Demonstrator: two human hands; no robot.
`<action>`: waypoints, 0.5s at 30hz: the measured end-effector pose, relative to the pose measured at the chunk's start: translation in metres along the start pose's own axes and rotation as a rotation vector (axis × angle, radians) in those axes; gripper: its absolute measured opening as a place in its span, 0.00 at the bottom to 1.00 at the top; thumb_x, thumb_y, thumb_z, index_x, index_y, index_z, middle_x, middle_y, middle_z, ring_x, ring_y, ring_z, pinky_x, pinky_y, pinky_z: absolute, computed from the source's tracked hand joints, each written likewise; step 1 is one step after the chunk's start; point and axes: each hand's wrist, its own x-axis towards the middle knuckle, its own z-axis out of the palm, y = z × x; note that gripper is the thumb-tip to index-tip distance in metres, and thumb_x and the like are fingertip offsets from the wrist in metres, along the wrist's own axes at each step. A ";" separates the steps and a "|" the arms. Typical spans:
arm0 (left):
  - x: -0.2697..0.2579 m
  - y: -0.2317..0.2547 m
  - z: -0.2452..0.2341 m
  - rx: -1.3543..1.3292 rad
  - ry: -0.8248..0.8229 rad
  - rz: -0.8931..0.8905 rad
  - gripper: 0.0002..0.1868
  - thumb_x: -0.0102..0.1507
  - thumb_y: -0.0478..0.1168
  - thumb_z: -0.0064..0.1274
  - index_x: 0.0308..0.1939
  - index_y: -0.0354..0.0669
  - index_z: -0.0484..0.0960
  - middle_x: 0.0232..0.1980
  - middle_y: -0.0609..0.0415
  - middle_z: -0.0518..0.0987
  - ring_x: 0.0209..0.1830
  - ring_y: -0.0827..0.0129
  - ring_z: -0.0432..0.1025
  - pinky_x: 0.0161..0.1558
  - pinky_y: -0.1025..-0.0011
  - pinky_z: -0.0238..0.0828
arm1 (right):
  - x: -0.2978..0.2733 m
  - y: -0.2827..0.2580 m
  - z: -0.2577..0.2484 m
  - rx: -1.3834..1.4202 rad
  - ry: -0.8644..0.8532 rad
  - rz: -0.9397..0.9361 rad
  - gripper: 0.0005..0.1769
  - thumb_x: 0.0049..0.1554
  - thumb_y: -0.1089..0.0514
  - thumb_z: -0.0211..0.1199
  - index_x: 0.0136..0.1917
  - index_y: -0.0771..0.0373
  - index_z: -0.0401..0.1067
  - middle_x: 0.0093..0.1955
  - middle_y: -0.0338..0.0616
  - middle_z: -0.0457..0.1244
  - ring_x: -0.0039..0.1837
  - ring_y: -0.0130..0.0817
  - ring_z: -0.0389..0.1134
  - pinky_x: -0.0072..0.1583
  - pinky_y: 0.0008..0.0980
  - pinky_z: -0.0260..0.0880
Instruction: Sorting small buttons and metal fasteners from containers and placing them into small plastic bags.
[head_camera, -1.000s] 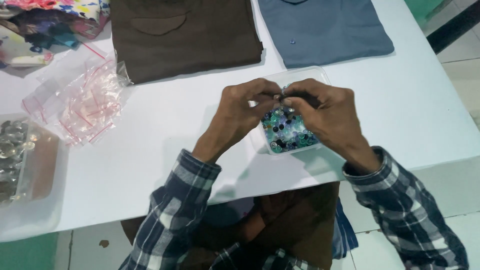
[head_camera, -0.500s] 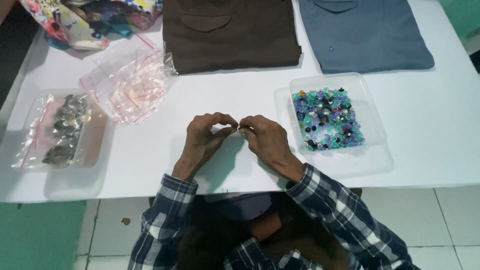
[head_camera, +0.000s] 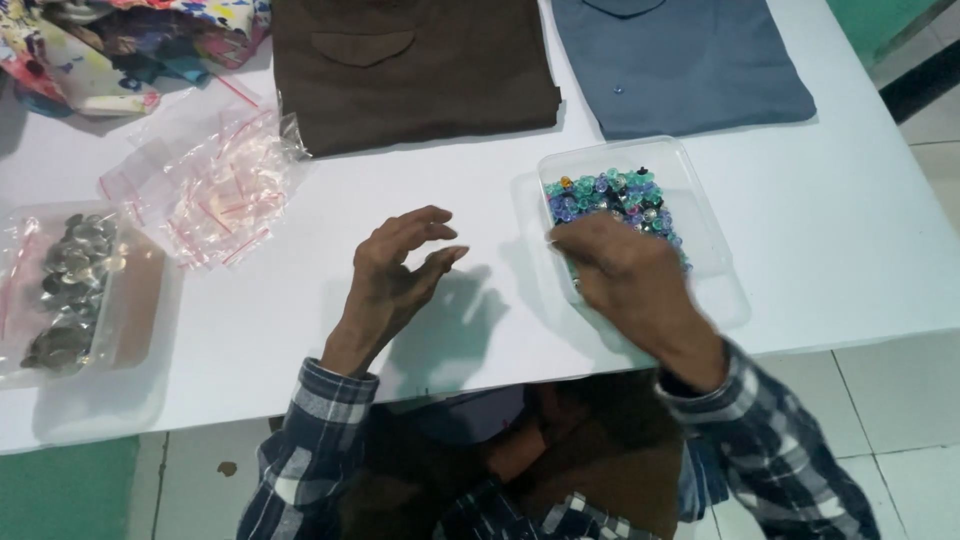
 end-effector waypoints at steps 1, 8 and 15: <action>0.010 0.004 0.009 -0.004 -0.003 0.001 0.07 0.61 0.34 0.63 0.43 0.42 0.84 0.45 0.46 0.84 0.42 0.54 0.80 0.47 0.59 0.75 | 0.008 0.005 -0.015 -0.003 0.000 0.004 0.11 0.59 0.67 0.61 0.52 0.58 0.79 0.46 0.47 0.70 0.48 0.51 0.74 0.44 0.38 0.76; 0.075 0.031 0.094 0.017 -0.226 0.079 0.09 0.61 0.32 0.59 0.45 0.44 0.84 0.44 0.49 0.84 0.43 0.54 0.81 0.46 0.61 0.77 | 0.025 0.079 -0.004 -0.451 -0.579 0.171 0.15 0.54 0.65 0.62 0.53 0.52 0.81 0.52 0.44 0.70 0.51 0.44 0.74 0.50 0.41 0.76; 0.104 0.031 0.136 0.225 -0.470 0.032 0.08 0.59 0.30 0.56 0.40 0.43 0.86 0.32 0.48 0.84 0.35 0.54 0.82 0.40 0.61 0.82 | 0.009 0.089 -0.023 -0.513 -0.607 0.161 0.14 0.56 0.62 0.60 0.55 0.54 0.78 0.49 0.43 0.70 0.46 0.39 0.74 0.46 0.35 0.75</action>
